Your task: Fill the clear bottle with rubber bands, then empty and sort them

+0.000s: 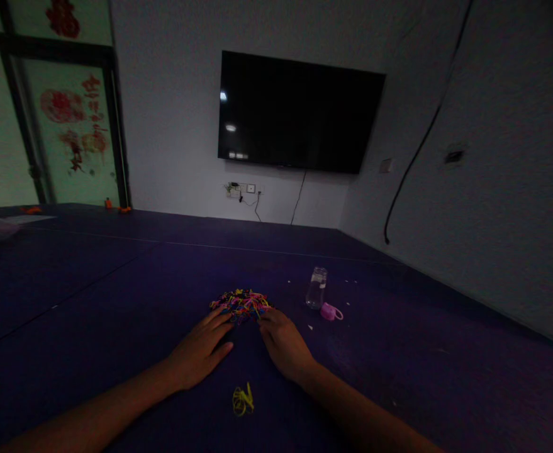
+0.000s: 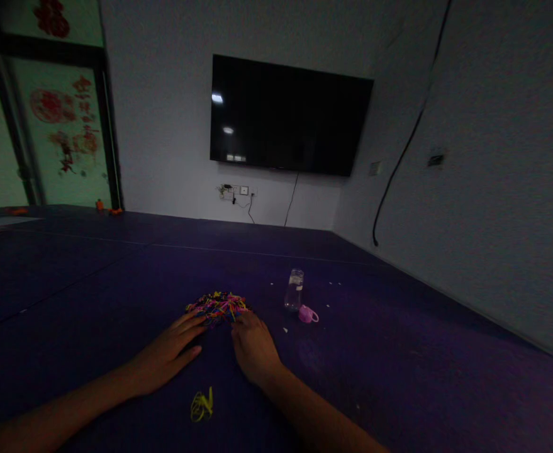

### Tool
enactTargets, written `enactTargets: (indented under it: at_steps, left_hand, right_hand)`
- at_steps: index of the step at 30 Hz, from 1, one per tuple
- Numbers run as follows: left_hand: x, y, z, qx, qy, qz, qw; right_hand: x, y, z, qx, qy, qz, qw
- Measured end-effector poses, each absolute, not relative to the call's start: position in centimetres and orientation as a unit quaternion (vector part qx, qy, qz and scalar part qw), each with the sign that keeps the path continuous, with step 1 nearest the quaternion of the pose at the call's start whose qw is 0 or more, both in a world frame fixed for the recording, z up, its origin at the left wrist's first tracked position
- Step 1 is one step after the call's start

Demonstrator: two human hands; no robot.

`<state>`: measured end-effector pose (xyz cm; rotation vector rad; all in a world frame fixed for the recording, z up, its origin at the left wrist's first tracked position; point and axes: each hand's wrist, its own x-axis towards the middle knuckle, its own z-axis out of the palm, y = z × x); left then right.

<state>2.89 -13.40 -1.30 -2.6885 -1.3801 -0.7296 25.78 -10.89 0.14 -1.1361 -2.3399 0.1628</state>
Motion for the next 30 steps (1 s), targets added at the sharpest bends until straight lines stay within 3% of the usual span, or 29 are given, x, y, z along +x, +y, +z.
enactTargets:
  at_steps: [14, 30]
  left_hand:
    - [2.8, -13.1, -1.3, -0.866, -0.460, -0.193, -0.025]
    - [3.0, -13.5, -1.1, -0.858, -0.450, -0.246, 0.004]
  right_hand:
    - [25.7, -10.6, -0.2, -0.422, -0.874, 0.047, 0.237]
    - [25.8, -10.5, -0.7, -0.439, -0.841, 0.081, 0.305]
